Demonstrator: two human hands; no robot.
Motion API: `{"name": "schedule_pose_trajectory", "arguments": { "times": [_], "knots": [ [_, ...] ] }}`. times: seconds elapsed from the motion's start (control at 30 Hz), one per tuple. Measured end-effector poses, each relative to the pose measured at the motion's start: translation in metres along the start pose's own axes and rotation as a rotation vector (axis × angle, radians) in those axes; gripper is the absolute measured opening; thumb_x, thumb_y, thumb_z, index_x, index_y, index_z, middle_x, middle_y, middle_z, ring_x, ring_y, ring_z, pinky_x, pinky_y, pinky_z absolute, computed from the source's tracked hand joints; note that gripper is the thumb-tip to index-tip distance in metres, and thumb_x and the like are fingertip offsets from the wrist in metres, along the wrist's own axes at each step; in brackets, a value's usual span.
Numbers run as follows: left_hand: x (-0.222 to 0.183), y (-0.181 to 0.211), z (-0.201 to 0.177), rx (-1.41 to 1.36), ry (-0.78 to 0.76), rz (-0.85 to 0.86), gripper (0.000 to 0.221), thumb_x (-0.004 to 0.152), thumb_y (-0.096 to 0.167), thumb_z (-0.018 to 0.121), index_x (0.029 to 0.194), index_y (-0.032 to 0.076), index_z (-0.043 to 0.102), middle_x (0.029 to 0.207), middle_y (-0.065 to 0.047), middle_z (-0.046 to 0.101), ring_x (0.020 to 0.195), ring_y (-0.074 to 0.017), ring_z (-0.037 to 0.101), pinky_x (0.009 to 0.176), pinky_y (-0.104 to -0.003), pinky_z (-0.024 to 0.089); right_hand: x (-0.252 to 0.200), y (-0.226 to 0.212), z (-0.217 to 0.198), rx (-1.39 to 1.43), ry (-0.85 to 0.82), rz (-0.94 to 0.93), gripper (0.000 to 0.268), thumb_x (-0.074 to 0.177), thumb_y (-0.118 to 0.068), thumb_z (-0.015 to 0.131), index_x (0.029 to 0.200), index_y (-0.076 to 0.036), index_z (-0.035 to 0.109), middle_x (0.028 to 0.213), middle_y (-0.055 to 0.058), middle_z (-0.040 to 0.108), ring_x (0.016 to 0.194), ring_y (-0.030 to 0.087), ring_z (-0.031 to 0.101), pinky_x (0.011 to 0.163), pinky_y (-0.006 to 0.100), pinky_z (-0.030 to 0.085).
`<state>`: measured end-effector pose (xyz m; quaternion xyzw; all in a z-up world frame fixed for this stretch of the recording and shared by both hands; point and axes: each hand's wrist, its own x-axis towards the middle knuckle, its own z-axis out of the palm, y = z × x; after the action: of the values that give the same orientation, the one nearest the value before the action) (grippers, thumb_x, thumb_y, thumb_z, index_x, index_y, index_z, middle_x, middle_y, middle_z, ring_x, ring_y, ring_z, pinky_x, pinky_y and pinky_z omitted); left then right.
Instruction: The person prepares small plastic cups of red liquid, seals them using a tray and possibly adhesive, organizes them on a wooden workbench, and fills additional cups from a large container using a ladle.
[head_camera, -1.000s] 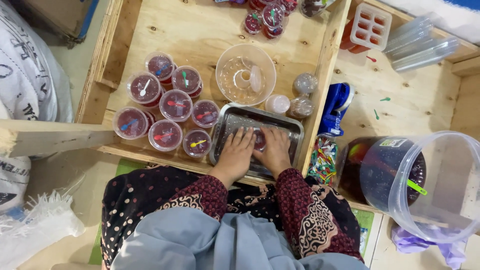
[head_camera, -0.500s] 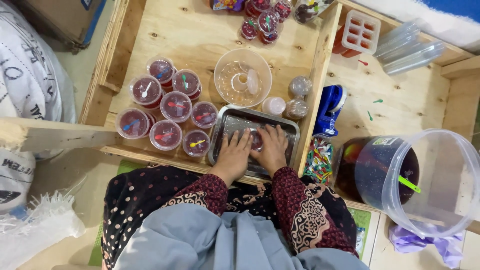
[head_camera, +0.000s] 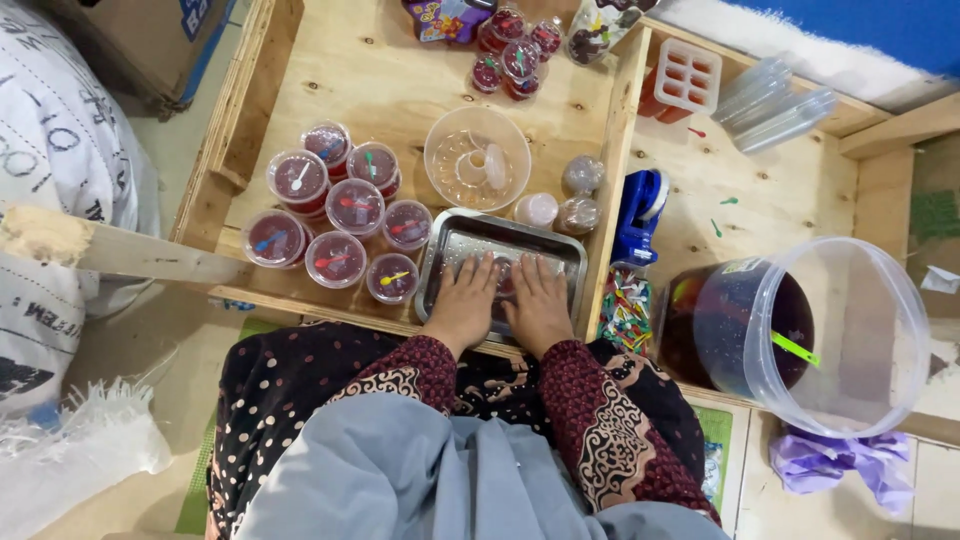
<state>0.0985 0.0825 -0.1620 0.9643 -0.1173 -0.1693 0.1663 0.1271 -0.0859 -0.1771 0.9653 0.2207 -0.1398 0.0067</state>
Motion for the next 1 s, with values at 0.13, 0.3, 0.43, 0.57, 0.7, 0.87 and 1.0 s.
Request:
{"name": "schedule_pose_trajectory", "arguments": {
  "times": [0.13, 0.3, 0.43, 0.57, 0.7, 0.87, 1.0],
  "knots": [
    [0.000, 0.000, -0.001, 0.040, 0.037, 0.030, 0.060, 0.096, 0.010, 0.040, 0.155, 0.003, 0.038, 0.171, -0.016, 0.019, 0.154, -0.0422, 0.017, 0.116, -0.063, 0.018, -0.001, -0.003, -0.002, -0.037, -0.166, 0.035, 0.068, 0.102, -0.048, 0.049, 0.161, -0.019, 0.031, 0.173, 0.000, 0.017, 0.159, 0.027, 0.011, 0.125, 0.060, 0.013],
    [0.003, -0.004, 0.007, 0.009, 0.054, 0.053, 0.063, 0.091, 0.018, 0.047, 0.154, 0.012, 0.044, 0.168, -0.015, 0.029, 0.155, -0.0405, 0.019, 0.118, -0.063, 0.018, -0.002, -0.007, -0.015, -0.065, -0.247, 0.044, 0.068, 0.103, -0.049, 0.046, 0.161, -0.019, 0.029, 0.174, 0.000, 0.012, 0.159, 0.028, 0.010, 0.125, 0.064, 0.008],
    [0.010, -0.008, 0.020, 0.034, 0.061, 0.043, 0.062, 0.091, 0.021, 0.049, 0.153, 0.018, 0.048, 0.167, -0.013, 0.032, 0.154, -0.0407, 0.020, 0.118, -0.063, 0.017, -0.003, -0.010, -0.023, -0.065, -0.290, 0.056, 0.071, 0.102, -0.052, 0.045, 0.163, -0.020, 0.026, 0.174, -0.001, 0.008, 0.159, 0.028, 0.006, 0.125, 0.064, 0.003],
    [0.008, -0.004, 0.013, 0.030, 0.011, 0.002, 0.062, 0.091, 0.023, 0.052, 0.153, 0.020, 0.048, 0.168, -0.010, 0.030, 0.153, -0.0410, 0.022, 0.119, -0.062, 0.015, -0.003, -0.010, -0.026, -0.063, -0.344, 0.043, 0.075, 0.100, -0.053, 0.048, 0.163, -0.019, 0.025, 0.175, 0.000, 0.006, 0.159, 0.029, 0.010, 0.125, 0.064, 0.002],
    [0.003, 0.001, 0.003, 0.017, -0.026, -0.039, 0.063, 0.093, 0.023, 0.047, 0.155, 0.024, 0.044, 0.170, -0.006, 0.026, 0.154, -0.0399, 0.023, 0.119, -0.062, 0.015, -0.003, -0.008, -0.021, -0.059, -0.324, 0.037, 0.078, 0.099, -0.053, 0.050, 0.164, -0.019, 0.023, 0.174, 0.001, 0.007, 0.158, 0.030, 0.012, 0.125, 0.066, 0.003],
    [-0.002, 0.003, -0.004, -0.019, 0.018, -0.054, 0.058, 0.094, 0.030, 0.050, 0.152, 0.025, 0.049, 0.167, -0.004, 0.033, 0.152, -0.0380, 0.029, 0.119, -0.059, 0.021, -0.004, 0.004, -0.005, 0.006, -0.158, 0.004, 0.065, 0.101, -0.049, 0.049, 0.159, -0.023, 0.037, 0.170, -0.001, 0.025, 0.156, 0.030, 0.023, 0.123, 0.066, 0.010],
    [0.002, 0.000, 0.000, -0.055, 0.079, -0.059, 0.052, 0.096, 0.036, 0.053, 0.147, 0.025, 0.056, 0.163, -0.002, 0.042, 0.149, -0.0361, 0.037, 0.118, -0.056, 0.026, 0.003, 0.018, 0.021, 0.032, 0.156, -0.060, 0.042, 0.099, -0.043, 0.056, 0.137, -0.029, 0.065, 0.153, -0.007, 0.055, 0.146, 0.027, 0.043, 0.120, 0.064, 0.024]
  ]
}}
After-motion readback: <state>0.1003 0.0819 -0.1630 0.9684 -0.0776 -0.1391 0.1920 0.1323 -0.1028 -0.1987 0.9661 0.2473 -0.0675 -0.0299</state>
